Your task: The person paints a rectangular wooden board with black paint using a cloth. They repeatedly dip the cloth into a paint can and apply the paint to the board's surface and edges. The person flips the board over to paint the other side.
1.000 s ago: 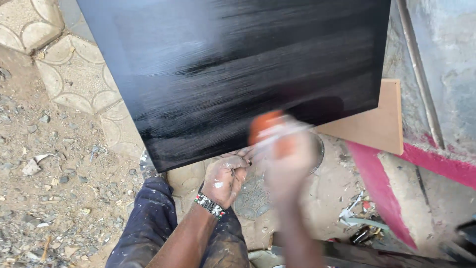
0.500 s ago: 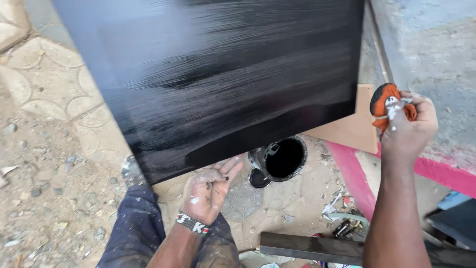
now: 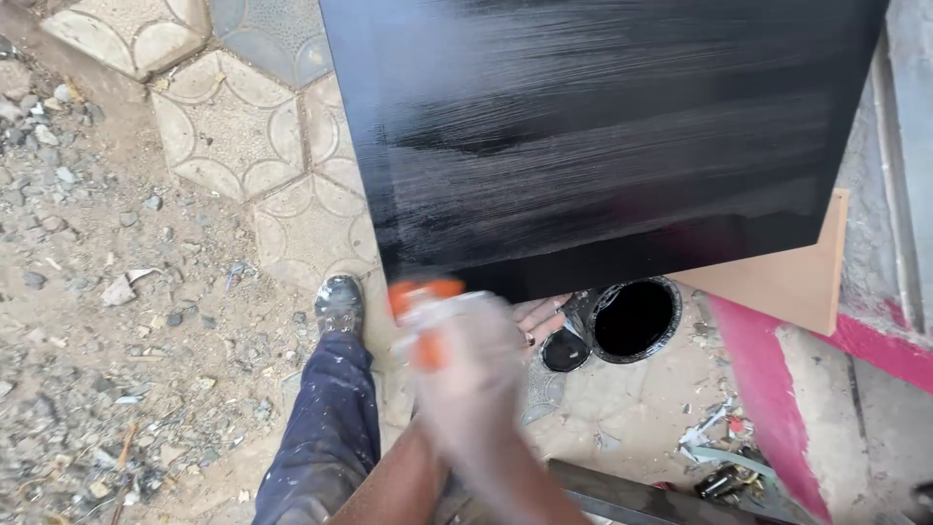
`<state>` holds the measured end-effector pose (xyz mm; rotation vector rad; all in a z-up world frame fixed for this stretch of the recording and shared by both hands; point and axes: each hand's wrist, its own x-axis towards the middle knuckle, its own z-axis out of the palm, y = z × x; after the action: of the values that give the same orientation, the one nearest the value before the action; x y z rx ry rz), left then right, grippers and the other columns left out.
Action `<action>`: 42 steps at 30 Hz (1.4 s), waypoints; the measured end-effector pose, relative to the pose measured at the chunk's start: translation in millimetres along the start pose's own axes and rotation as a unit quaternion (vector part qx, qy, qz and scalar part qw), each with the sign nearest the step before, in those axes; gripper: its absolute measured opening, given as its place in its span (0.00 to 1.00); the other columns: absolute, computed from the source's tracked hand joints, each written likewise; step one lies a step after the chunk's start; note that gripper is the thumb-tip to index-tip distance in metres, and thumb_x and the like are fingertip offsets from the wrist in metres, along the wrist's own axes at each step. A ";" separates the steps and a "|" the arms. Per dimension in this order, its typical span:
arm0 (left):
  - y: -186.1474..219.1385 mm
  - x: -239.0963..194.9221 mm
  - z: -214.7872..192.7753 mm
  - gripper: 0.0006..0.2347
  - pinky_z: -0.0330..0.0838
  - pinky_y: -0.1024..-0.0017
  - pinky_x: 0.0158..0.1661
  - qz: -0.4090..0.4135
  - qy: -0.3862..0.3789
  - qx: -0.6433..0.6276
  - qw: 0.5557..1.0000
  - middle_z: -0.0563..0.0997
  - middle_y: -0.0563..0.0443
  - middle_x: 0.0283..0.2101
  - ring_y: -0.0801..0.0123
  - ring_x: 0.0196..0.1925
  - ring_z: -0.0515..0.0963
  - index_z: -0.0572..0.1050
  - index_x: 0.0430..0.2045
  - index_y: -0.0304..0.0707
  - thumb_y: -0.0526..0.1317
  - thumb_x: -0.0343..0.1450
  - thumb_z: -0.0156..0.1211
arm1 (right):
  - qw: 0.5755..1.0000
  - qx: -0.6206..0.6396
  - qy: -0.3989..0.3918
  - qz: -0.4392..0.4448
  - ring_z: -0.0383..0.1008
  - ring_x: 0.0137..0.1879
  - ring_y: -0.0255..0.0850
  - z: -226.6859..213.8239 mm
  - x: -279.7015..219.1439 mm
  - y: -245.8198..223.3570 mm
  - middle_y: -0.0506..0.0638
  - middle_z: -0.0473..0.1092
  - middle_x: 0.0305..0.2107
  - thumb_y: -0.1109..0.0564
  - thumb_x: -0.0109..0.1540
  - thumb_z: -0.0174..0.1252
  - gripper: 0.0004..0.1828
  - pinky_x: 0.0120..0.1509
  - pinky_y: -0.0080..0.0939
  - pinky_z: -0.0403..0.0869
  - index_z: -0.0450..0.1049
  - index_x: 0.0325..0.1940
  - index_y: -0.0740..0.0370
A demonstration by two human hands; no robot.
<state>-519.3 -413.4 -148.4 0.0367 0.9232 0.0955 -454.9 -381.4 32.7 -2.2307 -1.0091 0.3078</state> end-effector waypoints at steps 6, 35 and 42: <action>7.5 -13.9 56.6 0.10 0.66 0.22 0.83 -0.032 -0.032 -0.207 0.977 0.80 0.05 0.50 0.09 0.77 0.76 0.72 0.21 0.12 0.09 0.58 0.44 | 0.945 -0.023 0.208 0.251 0.83 0.42 0.37 -155.3 1.7 267.3 0.51 0.83 0.46 0.59 0.80 0.72 0.10 0.43 0.38 0.83 0.84 0.65 0.57; -9.1 -5.1 39.2 0.14 0.76 0.30 0.78 -0.015 0.000 -0.104 0.994 0.85 0.09 0.61 0.22 0.73 0.85 0.77 0.36 0.07 0.10 0.60 0.48 | 0.927 0.040 0.297 0.227 0.85 0.42 0.35 -252.4 20.1 414.8 0.51 0.84 0.47 0.68 0.83 0.77 0.13 0.34 0.37 0.82 0.79 0.58 0.55; 60.3 -57.1 122.8 0.12 0.87 0.55 0.48 0.009 0.042 -0.040 0.998 0.78 0.34 0.38 0.47 0.42 0.81 0.74 0.23 0.18 0.08 0.58 0.58 | 0.959 -0.055 0.250 0.121 0.82 0.51 0.57 -31.9 47.2 165.1 0.62 0.79 0.41 0.72 0.71 0.73 0.09 0.61 0.52 0.77 0.85 0.51 0.64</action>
<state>-459.6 -357.8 -24.6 -0.0339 1.0028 0.1527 -312.7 -441.5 -48.9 -2.3604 -0.4938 -0.2107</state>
